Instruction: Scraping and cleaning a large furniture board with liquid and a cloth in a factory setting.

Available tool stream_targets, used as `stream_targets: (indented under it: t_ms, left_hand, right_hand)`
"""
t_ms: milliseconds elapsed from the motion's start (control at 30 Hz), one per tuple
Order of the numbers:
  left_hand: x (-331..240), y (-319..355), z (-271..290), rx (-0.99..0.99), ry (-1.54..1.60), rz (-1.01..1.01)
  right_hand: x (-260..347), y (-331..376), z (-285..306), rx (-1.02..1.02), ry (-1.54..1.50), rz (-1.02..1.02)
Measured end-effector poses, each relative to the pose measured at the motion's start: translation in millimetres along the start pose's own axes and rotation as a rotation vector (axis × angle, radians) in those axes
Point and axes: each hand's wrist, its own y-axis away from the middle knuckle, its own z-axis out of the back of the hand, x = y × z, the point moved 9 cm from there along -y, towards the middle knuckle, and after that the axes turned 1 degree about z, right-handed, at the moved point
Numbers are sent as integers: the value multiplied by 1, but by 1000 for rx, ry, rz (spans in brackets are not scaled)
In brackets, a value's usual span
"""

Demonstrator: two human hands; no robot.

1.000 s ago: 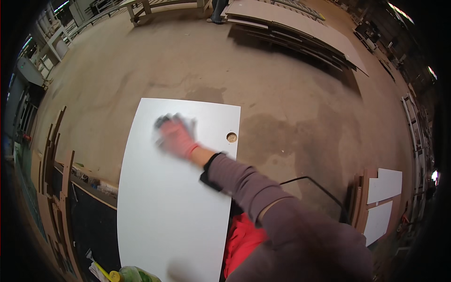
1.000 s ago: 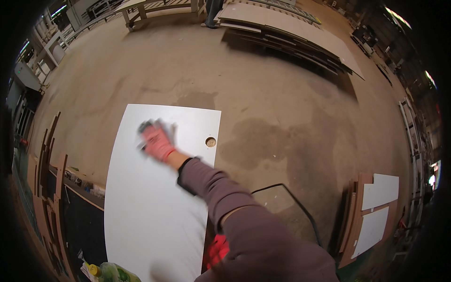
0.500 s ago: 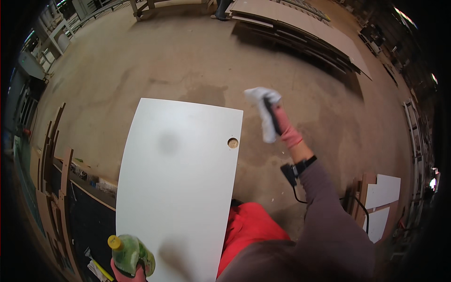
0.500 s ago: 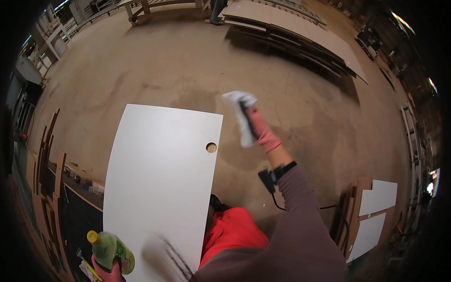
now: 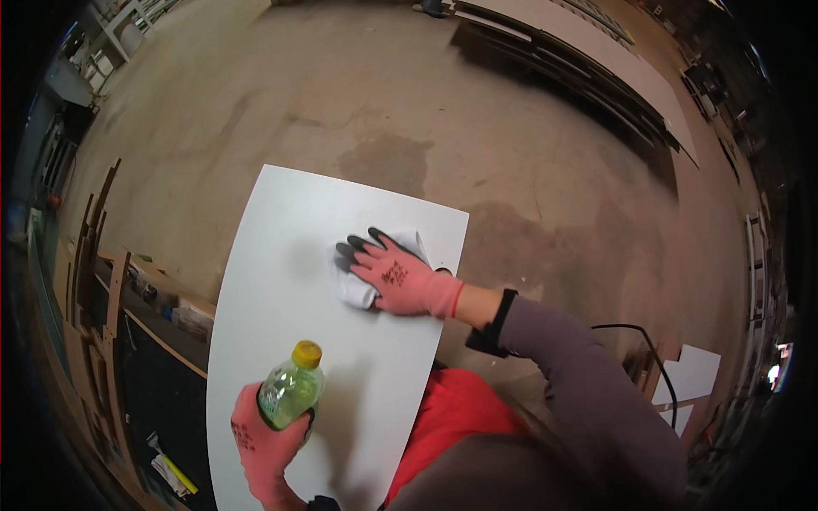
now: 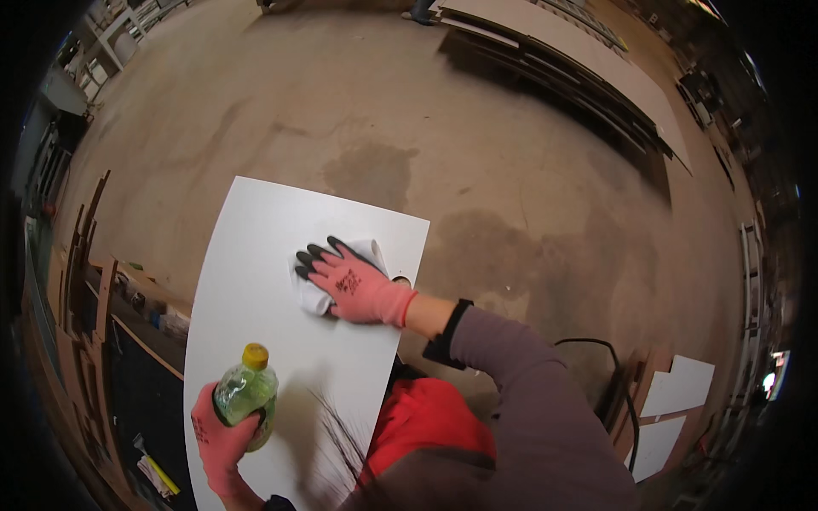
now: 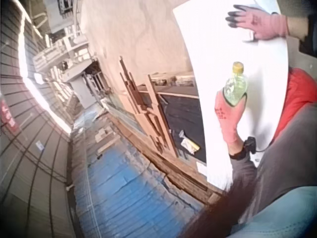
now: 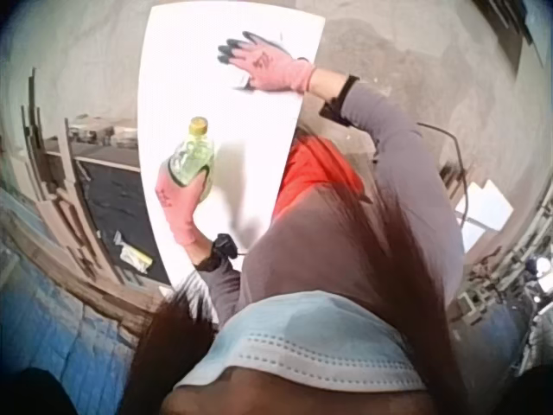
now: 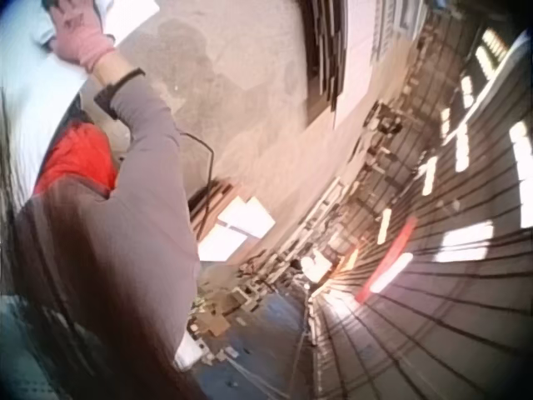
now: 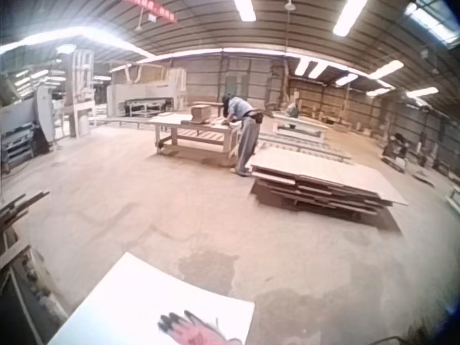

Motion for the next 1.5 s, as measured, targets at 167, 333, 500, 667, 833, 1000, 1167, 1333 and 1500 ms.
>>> stream_targets:
  t_ms: [167,333,500,667,833,1000,1167,1333,1500]
  left_hand:
    - [-47,-46,-25,89,-214,-159]
    - [-72,-79,-43,71,-396,-266]
    - [-74,-105,-62,170,-500,-199]
    - [-68,-112,-74,241,-619,-139]
    - [-68,-108,-72,228,-629,-168]
    - [-56,-95,-53,84,-571,-242]
    - [-34,-73,-22,-75,-398,-258]
    - [-12,-47,2,-166,-315,-195]
    - [-11,-40,8,-191,-245,-158]
  right_hand:
    - [-106,-9,28,-309,62,-342]
    - [-246,54,-7,-598,-828,-763]
    - [-209,64,20,-910,-2059,-407]
    - [-182,82,21,-764,-1722,-479]
    - [-156,61,14,-491,-1398,-476]
    - [-136,43,18,-425,-1388,-408]
    - [-110,32,9,-493,-1073,-248]
    - [11,-7,33,-241,-174,226]
    - [15,-65,22,-270,-89,160]
